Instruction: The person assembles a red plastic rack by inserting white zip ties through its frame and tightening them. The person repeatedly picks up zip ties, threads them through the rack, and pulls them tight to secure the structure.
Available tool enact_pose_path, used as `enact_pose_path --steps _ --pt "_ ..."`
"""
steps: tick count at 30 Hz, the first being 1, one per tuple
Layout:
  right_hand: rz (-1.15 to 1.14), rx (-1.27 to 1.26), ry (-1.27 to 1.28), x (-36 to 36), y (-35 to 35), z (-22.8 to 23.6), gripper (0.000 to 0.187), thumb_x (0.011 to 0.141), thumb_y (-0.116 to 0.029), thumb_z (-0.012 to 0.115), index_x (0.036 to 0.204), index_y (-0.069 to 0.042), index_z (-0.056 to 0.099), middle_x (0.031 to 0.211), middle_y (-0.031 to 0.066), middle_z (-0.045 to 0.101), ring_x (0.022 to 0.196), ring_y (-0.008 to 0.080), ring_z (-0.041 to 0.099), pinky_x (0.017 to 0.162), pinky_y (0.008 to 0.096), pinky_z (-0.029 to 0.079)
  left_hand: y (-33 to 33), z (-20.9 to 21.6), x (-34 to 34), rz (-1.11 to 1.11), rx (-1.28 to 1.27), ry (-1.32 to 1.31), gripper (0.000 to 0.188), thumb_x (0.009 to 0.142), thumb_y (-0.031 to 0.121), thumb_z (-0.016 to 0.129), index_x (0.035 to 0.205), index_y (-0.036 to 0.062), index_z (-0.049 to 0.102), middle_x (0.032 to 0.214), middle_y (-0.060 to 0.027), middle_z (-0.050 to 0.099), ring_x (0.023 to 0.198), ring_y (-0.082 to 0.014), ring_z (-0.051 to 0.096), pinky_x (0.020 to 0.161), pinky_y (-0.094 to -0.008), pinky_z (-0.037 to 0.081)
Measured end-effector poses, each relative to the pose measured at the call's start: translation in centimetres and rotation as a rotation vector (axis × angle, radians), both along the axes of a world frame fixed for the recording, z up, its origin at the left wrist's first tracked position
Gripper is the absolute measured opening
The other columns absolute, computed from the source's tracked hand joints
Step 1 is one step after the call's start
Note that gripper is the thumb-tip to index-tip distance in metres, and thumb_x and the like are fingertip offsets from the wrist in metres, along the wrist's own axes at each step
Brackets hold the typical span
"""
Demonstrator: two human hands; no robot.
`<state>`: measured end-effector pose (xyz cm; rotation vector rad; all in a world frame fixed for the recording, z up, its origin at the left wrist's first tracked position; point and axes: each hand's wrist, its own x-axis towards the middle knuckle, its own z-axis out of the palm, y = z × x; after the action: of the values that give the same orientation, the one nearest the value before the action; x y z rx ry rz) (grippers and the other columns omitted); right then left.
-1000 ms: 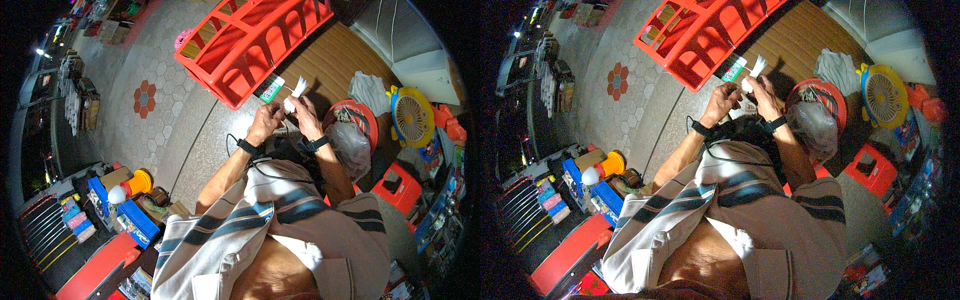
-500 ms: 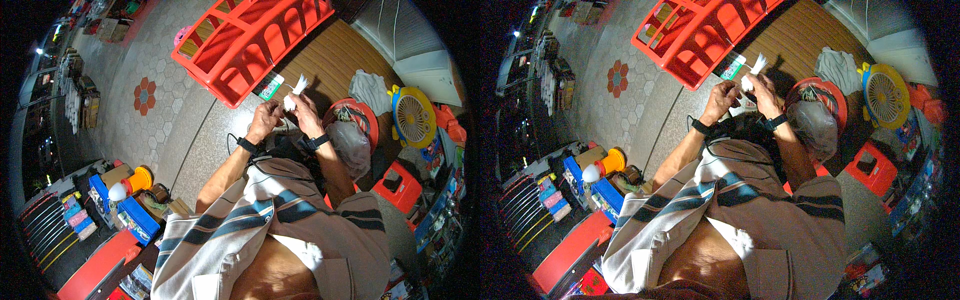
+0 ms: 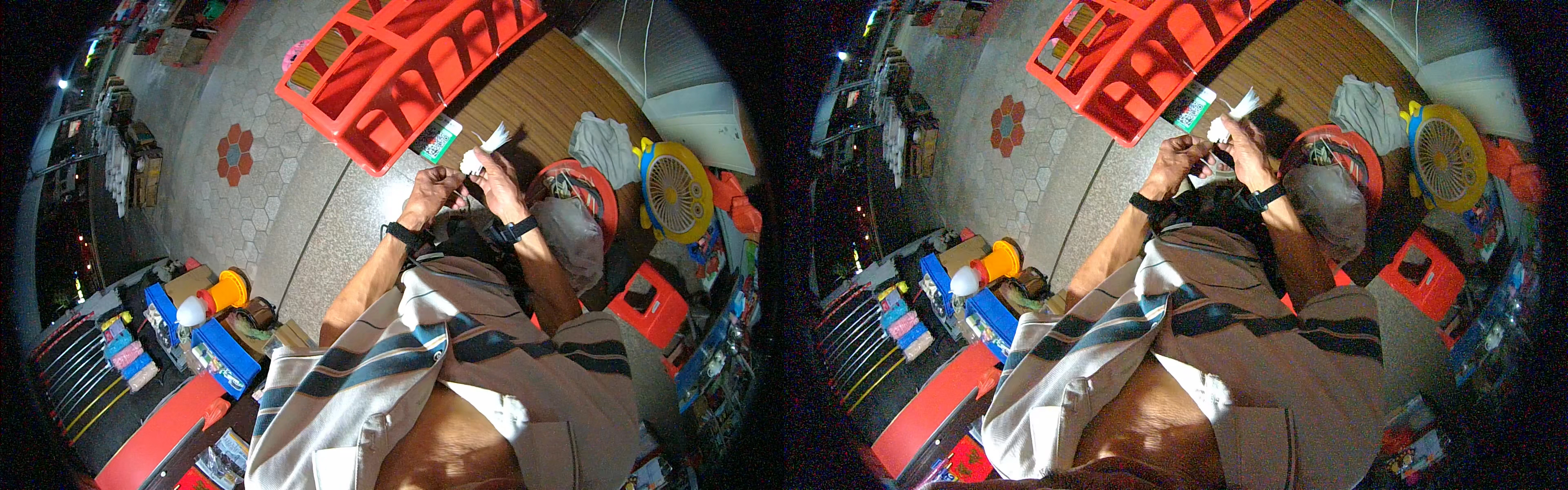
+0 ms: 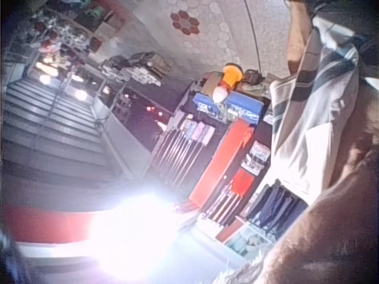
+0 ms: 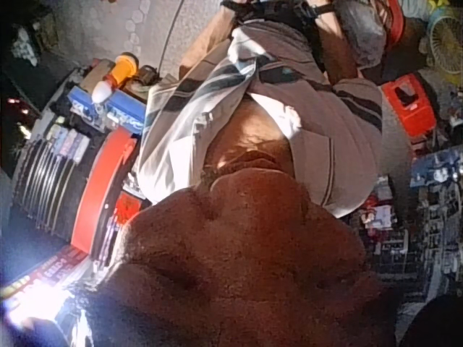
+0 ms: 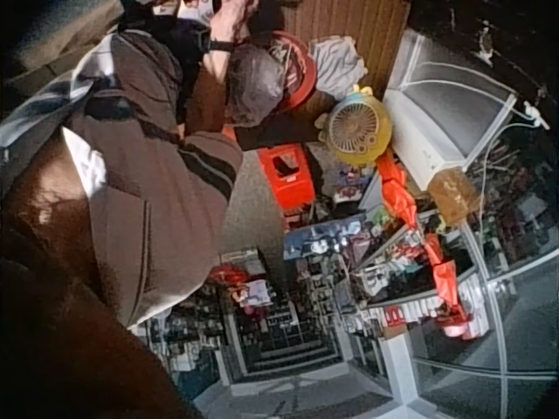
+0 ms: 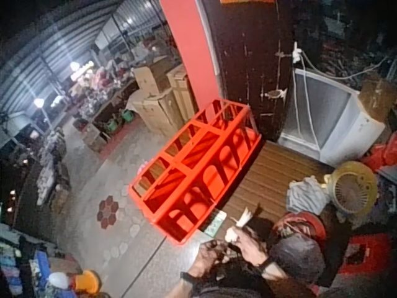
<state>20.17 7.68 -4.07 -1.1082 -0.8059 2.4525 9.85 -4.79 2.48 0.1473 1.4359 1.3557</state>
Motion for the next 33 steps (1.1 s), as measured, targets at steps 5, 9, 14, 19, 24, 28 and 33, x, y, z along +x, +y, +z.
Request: enact_pose_path --steps 5,9,14,19,24,28,33 --pt "0.016 0.020 0.004 -0.1 0.0 0.2 0.018 0.090 -0.026 0.069 0.101 -0.013 0.063 0.094 -0.0010 0.066 0.084 0.0111 0.061 0.072 0.0275 0.047 0.3 -0.3 0.0 0.005 -0.031 0.023 0.016 0.092 0.013 0.063 0.096 -0.0027 0.063 0.073 -0.0074 0.066 0.055 -0.0129 0.061 0.052 -0.0243 0.048" --pt "0.045 0.045 0.021 -0.1 0.0 0.6 0.020 0.090 -0.028 0.069 0.101 -0.013 0.061 0.096 -0.0019 0.065 0.086 0.0109 0.060 0.071 0.0271 0.048 0.3 -0.7 -0.1 -0.003 -0.026 0.041 0.017 0.092 0.014 0.063 0.097 -0.0030 0.063 0.074 -0.0074 0.066 0.055 -0.0133 0.062 0.052 -0.0244 0.048" --pt "0.063 0.025 -0.010 -0.1 0.0 1.0 0.020 0.090 -0.030 0.068 0.101 -0.014 0.062 0.095 -0.0021 0.065 0.086 0.0103 0.060 0.071 0.0268 0.048 0.0 -0.8 -0.2 0.001 -0.018 0.038 0.020 0.093 0.015 0.062 0.100 -0.0036 0.061 0.076 -0.0077 0.066 0.056 -0.0140 0.062 0.052 -0.0250 0.049" --pt "0.060 0.013 0.000 -0.3 0.0 1.0 0.021 0.089 -0.031 0.069 0.101 -0.015 0.063 0.094 -0.0020 0.066 0.086 0.0109 0.060 0.072 0.0271 0.047 0.1 -1.0 -0.2 0.016 -0.007 0.053 0.020 0.093 0.015 0.062 0.102 -0.0033 0.060 0.076 -0.0089 0.065 0.057 -0.0150 0.062 0.053 -0.0254 0.049" --pt "0.036 -0.045 0.053 -0.2 0.2 -0.1 0.019 0.088 -0.029 0.071 0.099 -0.014 0.064 0.094 -0.0017 0.067 0.088 0.0117 0.061 0.076 0.0293 0.047 0.0 -0.9 -0.2 -0.024 -0.036 0.117 0.020 0.093 0.015 0.061 0.101 -0.0031 0.060 0.076 -0.0083 0.065 0.059 -0.0142 0.062 0.054 -0.0249 0.049" --pt "-0.038 0.030 0.001 -0.4 0.1 -1.3 0.027 0.086 -0.023 0.073 0.106 -0.010 0.061 0.099 0.0019 0.066 0.092 0.0141 0.060 0.079 0.0328 0.047 0.2 -0.7 0.7 -0.122 -0.042 0.366 0.018 0.092 0.015 0.062 0.101 -0.0003 0.060 0.077 -0.0112 0.067 0.065 -0.0209 0.066 0.056 -0.0315 0.051" --pt "-0.112 0.178 -0.135 -1.0 -0.8 -1.1 0.021 0.088 -0.015 0.070 0.106 -0.007 0.063 0.099 0.0024 0.067 0.084 0.0144 0.062 0.071 0.0301 0.050 1.3 -0.9 2.0 -0.329 -0.152 1.182 0.022 0.090 0.024 0.062 0.097 0.0051 0.053 0.081 -0.0216 0.066 0.072 -0.0431 0.063 0.061 -0.0506 0.049"
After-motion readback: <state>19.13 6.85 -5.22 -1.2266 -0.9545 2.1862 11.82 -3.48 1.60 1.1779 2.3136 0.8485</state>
